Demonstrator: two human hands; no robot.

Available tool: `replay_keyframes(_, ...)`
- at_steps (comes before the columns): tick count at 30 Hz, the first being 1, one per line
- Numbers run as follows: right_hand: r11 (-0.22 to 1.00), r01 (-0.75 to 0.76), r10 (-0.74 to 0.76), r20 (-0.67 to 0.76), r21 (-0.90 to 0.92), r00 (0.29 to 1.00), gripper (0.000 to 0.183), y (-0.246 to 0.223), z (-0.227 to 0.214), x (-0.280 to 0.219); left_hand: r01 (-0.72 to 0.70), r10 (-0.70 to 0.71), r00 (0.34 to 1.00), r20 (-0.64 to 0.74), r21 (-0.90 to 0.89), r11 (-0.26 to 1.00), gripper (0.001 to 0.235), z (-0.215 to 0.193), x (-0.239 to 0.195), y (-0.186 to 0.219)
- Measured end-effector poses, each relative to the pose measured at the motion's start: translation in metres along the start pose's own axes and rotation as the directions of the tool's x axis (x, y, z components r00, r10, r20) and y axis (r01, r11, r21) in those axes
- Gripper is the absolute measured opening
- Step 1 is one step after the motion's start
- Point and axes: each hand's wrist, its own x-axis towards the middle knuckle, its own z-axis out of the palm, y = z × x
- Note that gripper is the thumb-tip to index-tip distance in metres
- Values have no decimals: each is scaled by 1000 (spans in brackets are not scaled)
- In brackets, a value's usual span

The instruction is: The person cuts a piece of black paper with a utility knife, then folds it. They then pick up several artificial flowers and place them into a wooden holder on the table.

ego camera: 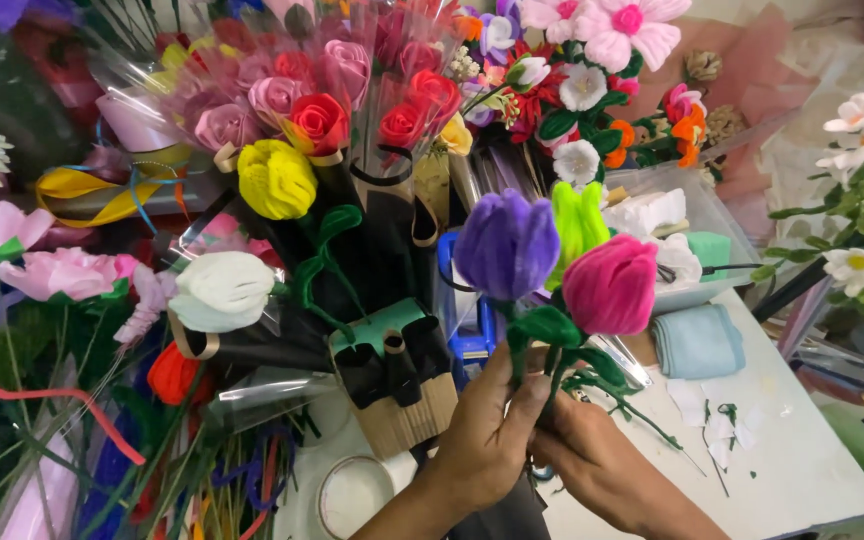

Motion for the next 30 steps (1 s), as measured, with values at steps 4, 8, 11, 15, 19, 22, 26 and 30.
replay_keyframes(4,996,12,-7,60,-89,998,9,-8,-8,0,17,-17,999,-42,-8,1000,29,2,0,-8)
replay_keyframes(8,998,-34,37,64,-53,997,15,-10,-7,2,-12,12,997,-77,5,1000,30,4,1,-13)
replay_keyframes(11,998,-55,57,62,-40,996,13,-6,-10,4,30,-31,999,-19,-34,999,37,2,3,-8)
replay_keyframes(15,989,-18,26,-49,148,998,8,0,-33,11,-59,53,997,59,104,993,55,0,6,-3)
replay_keyframes(19,986,151,-121,-322,71,939,13,-5,-92,32,22,-23,1000,17,41,999,61,-6,4,-2)
replay_keyframes(22,985,172,-152,-400,14,904,6,-17,-132,56,80,-79,994,-69,9,997,50,-11,-1,-12)
replay_keyframes(26,992,121,-96,-430,30,898,4,6,-149,97,77,-78,994,-79,-14,997,44,-17,-8,-24)
replay_keyframes(30,998,62,-48,-425,17,904,3,7,-160,109,77,-73,991,-116,36,996,38,-25,-10,-22)
